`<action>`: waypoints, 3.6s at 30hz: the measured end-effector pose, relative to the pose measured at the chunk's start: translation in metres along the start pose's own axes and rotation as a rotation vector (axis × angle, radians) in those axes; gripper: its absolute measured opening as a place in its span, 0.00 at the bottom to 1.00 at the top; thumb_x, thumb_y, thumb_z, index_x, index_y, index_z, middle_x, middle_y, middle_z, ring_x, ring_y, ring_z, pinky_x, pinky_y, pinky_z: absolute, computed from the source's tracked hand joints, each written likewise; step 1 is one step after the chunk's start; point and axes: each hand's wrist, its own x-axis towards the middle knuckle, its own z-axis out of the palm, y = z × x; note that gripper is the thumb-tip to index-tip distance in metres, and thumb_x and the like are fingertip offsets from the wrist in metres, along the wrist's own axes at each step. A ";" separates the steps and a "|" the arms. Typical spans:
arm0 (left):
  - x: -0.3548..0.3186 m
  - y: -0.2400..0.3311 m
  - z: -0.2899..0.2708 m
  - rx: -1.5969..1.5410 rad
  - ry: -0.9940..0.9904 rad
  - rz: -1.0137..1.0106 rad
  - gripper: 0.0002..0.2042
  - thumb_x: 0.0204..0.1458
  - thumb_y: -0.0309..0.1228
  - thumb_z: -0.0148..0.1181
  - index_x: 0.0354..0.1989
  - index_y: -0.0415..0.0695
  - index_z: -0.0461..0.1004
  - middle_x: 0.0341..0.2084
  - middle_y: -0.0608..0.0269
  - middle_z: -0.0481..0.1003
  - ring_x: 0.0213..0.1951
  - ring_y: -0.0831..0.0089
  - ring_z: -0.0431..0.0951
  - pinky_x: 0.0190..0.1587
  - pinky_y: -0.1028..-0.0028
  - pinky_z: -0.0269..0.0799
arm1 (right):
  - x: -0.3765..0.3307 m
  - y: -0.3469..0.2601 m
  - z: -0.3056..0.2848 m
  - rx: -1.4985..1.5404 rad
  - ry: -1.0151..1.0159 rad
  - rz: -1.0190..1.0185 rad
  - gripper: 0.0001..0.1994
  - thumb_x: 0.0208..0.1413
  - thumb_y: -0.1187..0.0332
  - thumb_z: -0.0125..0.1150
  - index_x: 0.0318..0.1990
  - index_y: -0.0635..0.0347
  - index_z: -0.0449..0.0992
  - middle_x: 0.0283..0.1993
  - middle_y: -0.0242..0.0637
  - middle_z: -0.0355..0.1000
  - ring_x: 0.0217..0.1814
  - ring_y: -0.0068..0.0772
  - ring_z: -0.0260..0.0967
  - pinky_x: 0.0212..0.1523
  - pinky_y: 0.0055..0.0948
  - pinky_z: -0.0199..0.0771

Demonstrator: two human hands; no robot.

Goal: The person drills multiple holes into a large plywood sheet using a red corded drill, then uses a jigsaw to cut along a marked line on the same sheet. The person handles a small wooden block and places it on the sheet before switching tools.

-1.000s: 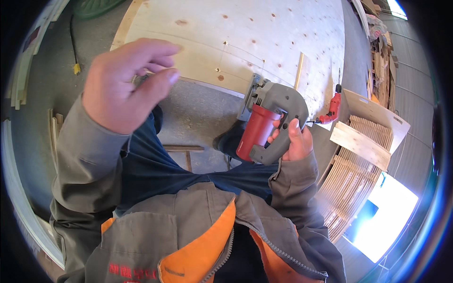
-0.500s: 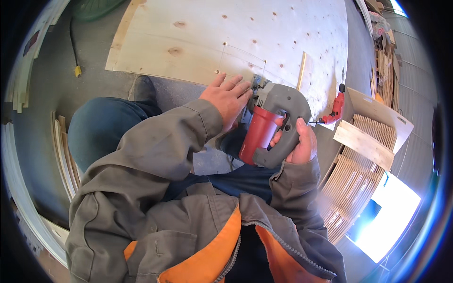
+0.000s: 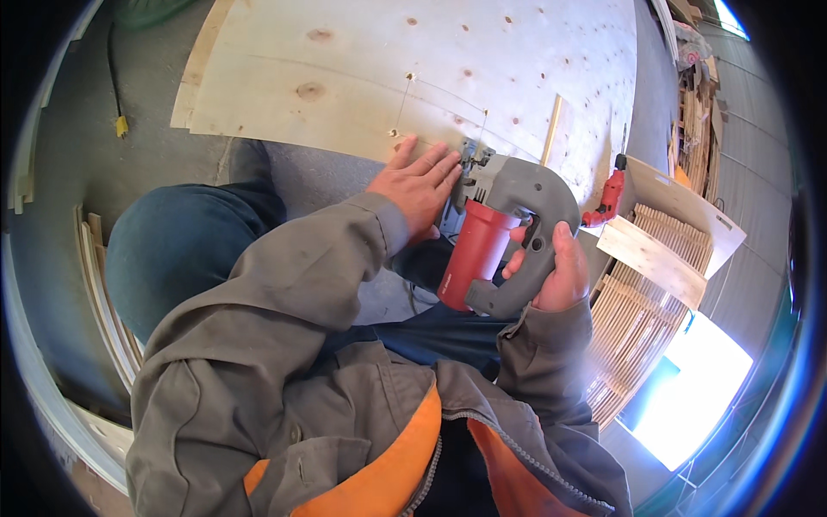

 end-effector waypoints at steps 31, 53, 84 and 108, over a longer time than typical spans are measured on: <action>0.005 0.000 0.001 -0.074 -0.046 -0.007 0.48 0.46 0.50 0.72 0.75 0.43 0.58 0.78 0.63 0.52 0.79 0.67 0.45 0.78 0.45 0.32 | 0.002 -0.002 0.008 -0.091 0.087 0.016 0.32 0.70 0.39 0.42 0.49 0.65 0.73 0.35 0.40 0.75 0.23 0.28 0.72 0.24 0.29 0.76; 0.006 0.000 0.001 -0.069 -0.051 -0.019 0.47 0.48 0.50 0.72 0.75 0.44 0.58 0.78 0.64 0.52 0.79 0.68 0.45 0.78 0.45 0.32 | 0.008 0.000 0.007 -0.058 0.074 0.031 0.30 0.69 0.39 0.45 0.46 0.64 0.71 0.31 0.38 0.73 0.22 0.28 0.71 0.24 0.31 0.77; 0.013 0.006 0.007 -0.077 -0.006 -0.041 0.46 0.50 0.51 0.70 0.73 0.39 0.60 0.77 0.57 0.53 0.79 0.63 0.47 0.78 0.51 0.37 | 0.019 -0.001 -0.006 -0.127 -0.005 -0.024 0.30 0.69 0.39 0.45 0.46 0.64 0.72 0.31 0.39 0.73 0.21 0.29 0.71 0.23 0.31 0.76; 0.020 0.007 0.005 -0.062 0.017 -0.073 0.45 0.49 0.49 0.70 0.73 0.39 0.60 0.77 0.57 0.54 0.78 0.64 0.49 0.78 0.50 0.39 | 0.030 -0.006 -0.010 -0.158 -0.051 -0.028 0.31 0.69 0.39 0.45 0.45 0.66 0.71 0.29 0.39 0.73 0.21 0.30 0.71 0.24 0.29 0.75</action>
